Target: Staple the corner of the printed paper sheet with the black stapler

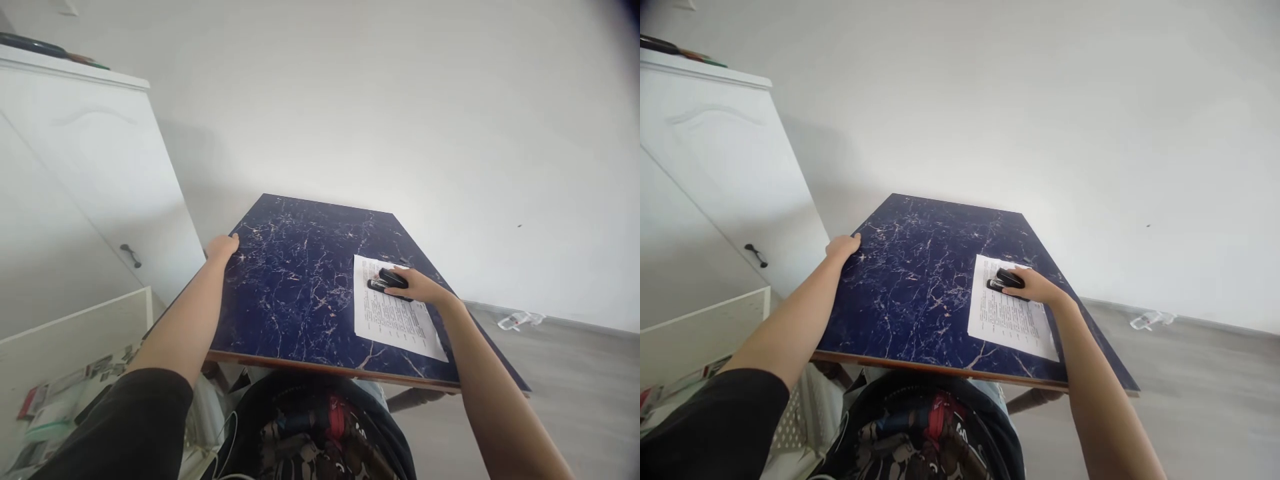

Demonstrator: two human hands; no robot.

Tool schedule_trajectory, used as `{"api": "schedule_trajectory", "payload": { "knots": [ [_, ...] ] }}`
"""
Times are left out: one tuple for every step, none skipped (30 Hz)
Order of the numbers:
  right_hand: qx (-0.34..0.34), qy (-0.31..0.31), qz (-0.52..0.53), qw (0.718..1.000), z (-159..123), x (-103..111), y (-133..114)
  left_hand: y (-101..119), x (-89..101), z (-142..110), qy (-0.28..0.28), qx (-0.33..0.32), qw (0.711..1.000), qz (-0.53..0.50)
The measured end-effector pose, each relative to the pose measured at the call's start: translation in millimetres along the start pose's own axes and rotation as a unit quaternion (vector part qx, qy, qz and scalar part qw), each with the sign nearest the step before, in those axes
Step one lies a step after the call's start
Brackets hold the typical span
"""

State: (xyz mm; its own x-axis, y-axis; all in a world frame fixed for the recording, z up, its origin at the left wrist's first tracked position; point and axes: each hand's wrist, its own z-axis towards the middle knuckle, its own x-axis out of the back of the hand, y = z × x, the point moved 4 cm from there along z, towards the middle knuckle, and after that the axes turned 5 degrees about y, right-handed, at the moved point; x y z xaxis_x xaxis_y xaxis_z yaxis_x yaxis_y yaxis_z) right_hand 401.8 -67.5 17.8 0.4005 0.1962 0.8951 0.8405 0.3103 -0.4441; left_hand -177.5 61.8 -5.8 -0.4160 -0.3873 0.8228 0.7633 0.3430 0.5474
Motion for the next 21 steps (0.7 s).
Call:
{"api": "schedule_trajectory", "payload": {
  "knots": [
    [0.012,0.007,-0.013,1.0,8.8,-3.9,-11.2,-0.2,-0.9,1.4,-0.001,0.011,1.0,0.008],
    [0.028,0.015,-0.021,0.999,18.7,-8.8,-25.2,-0.3,-1.3,2.9,-0.002,0.02,1.0,0.017],
    [0.047,0.025,-0.026,0.998,29.8,-14.9,-42.0,-0.1,-1.3,4.0,-0.004,0.026,0.999,0.025],
    [0.069,0.035,-0.027,0.997,42.3,-22.2,-61.4,0.5,-1.0,4.8,-0.006,0.028,0.999,0.029],
    [0.09,0.048,-0.027,0.994,56.1,-30.4,-82.6,1.4,-0.5,5.2,-0.008,0.028,0.999,0.033],
    [0.109,0.059,-0.027,0.992,70.8,-39.7,-105.0,2.4,0.3,5.2,-0.009,0.027,0.999,0.036],
    [0.126,0.068,-0.022,0.99,86.0,-50.1,-127.7,3.3,1.2,4.9,-0.01,0.025,0.999,0.038],
    [0.139,0.072,-0.01,0.988,101.1,-61.3,-150.1,4.2,2.2,4.4,-0.011,0.023,0.999,0.041],
    [0.149,0.079,0.005,0.986,115.4,-72.2,-171.4,5.0,3.3,3.8,-0.011,0.021,0.999,0.044],
    [0.155,0.083,0.014,0.984,128.5,-82.9,-190.8,5.7,4.3,3.0,-0.011,0.019,0.999,0.048],
    [0.159,0.086,0.023,0.983,139.9,-92.7,-207.8,6.3,5.3,2.3,-0.012,0.017,0.998,0.052],
    [0.163,0.09,0.034,0.982,149.2,-100.6,-221.8,6.9,6.2,1.6,-0.012,0.015,0.998,0.056],
    [0.166,0.098,0.045,0.98,156.4,-105.7,-231.8,7.6,7.0,0.9,-0.013,0.013,0.998,0.06],
    [0.166,0.113,0.057,0.978,161.6,-107.3,-236.9,8.4,8.0,0.3,-0.013,0.01,0.998,0.062],
    [0.16,0.138,0.069,0.975,164.8,-104.7,-236.3,9.5,9.1,-0.3,-0.013,0.007,0.998,0.063],
    [0.146,0.172,0.077,0.971,165.7,-97.8,-229.7,10.6,10.5,-0.7,-0.012,0.004,0.998,0.062],
    [0.123,0.214,0.081,0.966,164.1,-86.8,-216.9,11.9,12.1,-0.9,-0.011,0.002,0.998,0.06],
    [0.091,0.263,0.081,0.957,159.6,-72.6,-198.6,13.2,13.9,-1.0,-0.008,0.001,0.998,0.057],
    [0.051,0.314,0.077,0.945,152.0,-56.2,-176.0,14.4,15.8,-0.9,-0.004,-0.001,0.999,0.052],
    [0.007,0.364,0.071,0.929,141.6,-39.2,-150.4,15.4,17.6,-0.7,0.001,-0.002,0.999,0.046],
    [-0.036,0.409,0.066,0.909,129.1,-23.2,-123.4,16.3,19.0,-0.5,0.006,-0.004,0.999,0.04]
  ]
}}
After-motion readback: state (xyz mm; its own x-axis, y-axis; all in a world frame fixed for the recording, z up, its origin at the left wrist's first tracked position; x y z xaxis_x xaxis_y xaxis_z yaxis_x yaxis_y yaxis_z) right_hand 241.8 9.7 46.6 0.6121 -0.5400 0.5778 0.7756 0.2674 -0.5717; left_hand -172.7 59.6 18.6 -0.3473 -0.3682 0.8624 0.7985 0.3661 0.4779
